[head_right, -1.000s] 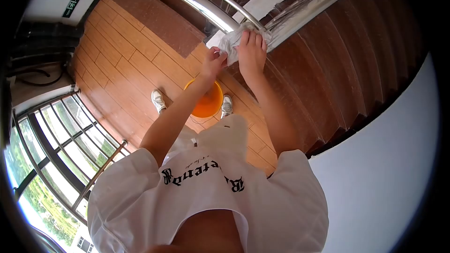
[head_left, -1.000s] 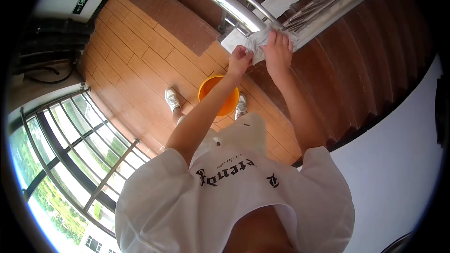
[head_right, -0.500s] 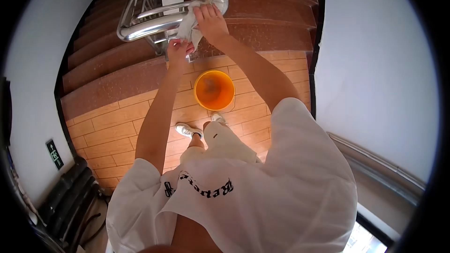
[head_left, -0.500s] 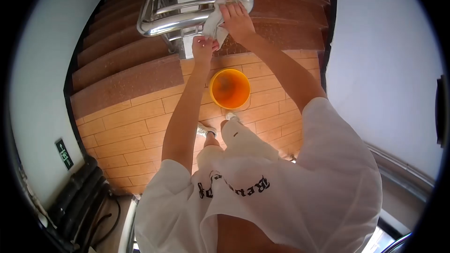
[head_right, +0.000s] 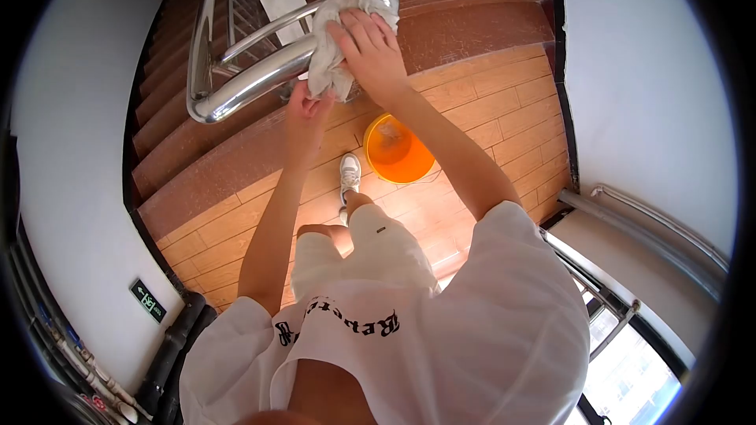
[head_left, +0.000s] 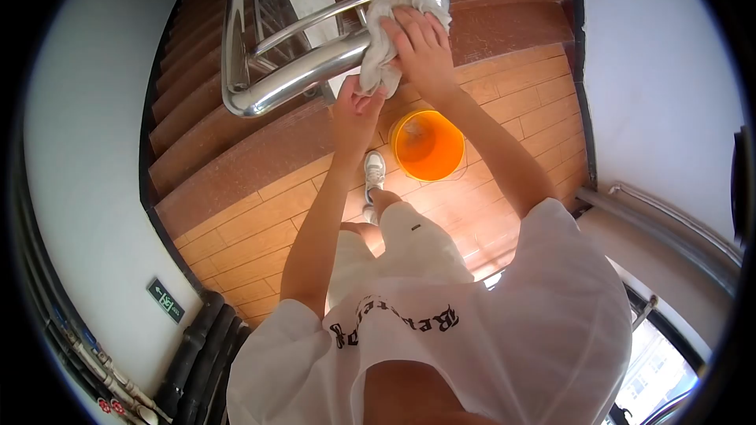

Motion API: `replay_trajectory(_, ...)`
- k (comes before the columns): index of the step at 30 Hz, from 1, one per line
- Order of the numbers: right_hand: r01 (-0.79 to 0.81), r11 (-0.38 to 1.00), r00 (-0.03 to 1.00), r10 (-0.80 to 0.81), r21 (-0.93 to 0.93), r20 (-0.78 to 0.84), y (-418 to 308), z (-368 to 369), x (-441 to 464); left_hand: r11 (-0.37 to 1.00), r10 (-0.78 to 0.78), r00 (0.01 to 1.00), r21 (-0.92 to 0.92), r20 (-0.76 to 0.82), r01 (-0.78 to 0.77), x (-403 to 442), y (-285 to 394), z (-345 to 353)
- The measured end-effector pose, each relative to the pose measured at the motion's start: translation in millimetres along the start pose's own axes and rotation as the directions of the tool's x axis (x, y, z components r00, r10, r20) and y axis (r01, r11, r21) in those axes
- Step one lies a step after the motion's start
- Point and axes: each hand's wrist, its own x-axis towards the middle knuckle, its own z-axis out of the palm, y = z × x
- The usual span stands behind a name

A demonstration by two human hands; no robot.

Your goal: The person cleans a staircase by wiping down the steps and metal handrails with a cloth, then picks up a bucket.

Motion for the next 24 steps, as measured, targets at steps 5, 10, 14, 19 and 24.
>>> replay_trajectory(5, -0.207, 0.921, 0.878, 0.324, 0.329, -0.353, -27, 64, -73, 0.849, 0.310, 0.951, 0.453, -0.009, -0.272, 8, -22, -33)
replay_trajectory(10, -0.487, 0.597, 0.599, 0.760, 0.638, -0.254, -105, 183, -106, 0.891, 0.258, 0.963, 0.403, -0.072, -0.209, 23, -92, -91)
replay_trajectory(14, -0.613, 0.359, 0.412, 0.905, 0.704, -0.104, -109, 262, -47, 0.974, 0.205, 0.949, 0.145, -0.238, -0.174, 79, -134, -146)
replay_trajectory(19, -0.344, 0.708, 0.636, 0.659, 0.617, -0.402, -61, 270, 68, 0.958, 0.284, 0.857, 0.170, -0.431, -0.231, 175, -111, -144)
replay_trajectory(24, -0.238, 0.929, 0.929, 0.303, 0.282, -0.213, -34, 270, 87, 0.961, 0.267, 0.772, 0.096, -0.577, -0.260, 171, -60, -109)
